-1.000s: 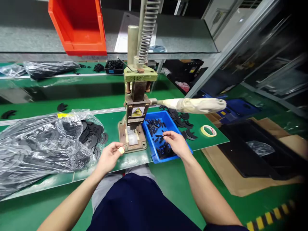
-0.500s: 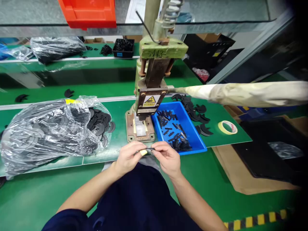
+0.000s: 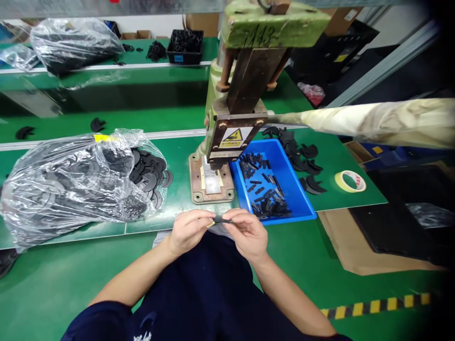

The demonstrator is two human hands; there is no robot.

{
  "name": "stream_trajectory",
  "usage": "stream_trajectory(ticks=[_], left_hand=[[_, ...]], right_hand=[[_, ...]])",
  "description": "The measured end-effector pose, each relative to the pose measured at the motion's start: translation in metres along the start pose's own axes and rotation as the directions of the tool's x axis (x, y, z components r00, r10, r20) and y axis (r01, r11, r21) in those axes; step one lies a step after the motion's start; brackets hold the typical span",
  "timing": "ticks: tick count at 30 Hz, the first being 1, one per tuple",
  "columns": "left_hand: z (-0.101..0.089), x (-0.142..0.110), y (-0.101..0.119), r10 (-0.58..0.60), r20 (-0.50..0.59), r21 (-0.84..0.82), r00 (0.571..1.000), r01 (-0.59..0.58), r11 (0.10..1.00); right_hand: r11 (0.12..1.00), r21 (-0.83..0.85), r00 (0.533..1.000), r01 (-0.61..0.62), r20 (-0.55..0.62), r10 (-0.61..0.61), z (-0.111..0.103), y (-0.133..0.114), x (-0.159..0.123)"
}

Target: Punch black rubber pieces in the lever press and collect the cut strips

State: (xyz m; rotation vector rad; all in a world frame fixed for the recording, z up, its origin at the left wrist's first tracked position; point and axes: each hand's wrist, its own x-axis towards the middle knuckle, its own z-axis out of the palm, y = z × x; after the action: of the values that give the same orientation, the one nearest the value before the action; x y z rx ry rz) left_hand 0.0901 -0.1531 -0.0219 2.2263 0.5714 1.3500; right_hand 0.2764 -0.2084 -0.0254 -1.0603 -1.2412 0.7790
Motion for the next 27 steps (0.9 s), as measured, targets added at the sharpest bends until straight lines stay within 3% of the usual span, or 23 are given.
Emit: stream_trajectory(ticks=[10,16,22,27], left_hand=[[0.003,-0.003,-0.003,-0.085,-0.011,-0.046,0.996,0.085,0.995],[0.001,0.004,-0.012,-0.160,0.032,0.010,0.987,0.160,0.987],[-0.006,0.031,-0.065,-0.309,-0.002,0.224,0.951,0.302,0.927],[-0.001,0.050,-0.115,-0.277,0.090,0.416,0.957,0.217,0.883]], right_hand=[[0.999,-0.014,0.999,-0.036,0.020,0.036,-0.001,0.007,0.000],[0.988,-0.026,0.988,-0.154,0.013,0.154,-0.006,0.015,0.004],[0.975,-0.035,0.973,-0.218,-0.081,0.215,-0.030,0.011,0.014],[0.972,-0.036,0.969,-0.231,-0.097,0.226,-0.044,0.006,0.019]])
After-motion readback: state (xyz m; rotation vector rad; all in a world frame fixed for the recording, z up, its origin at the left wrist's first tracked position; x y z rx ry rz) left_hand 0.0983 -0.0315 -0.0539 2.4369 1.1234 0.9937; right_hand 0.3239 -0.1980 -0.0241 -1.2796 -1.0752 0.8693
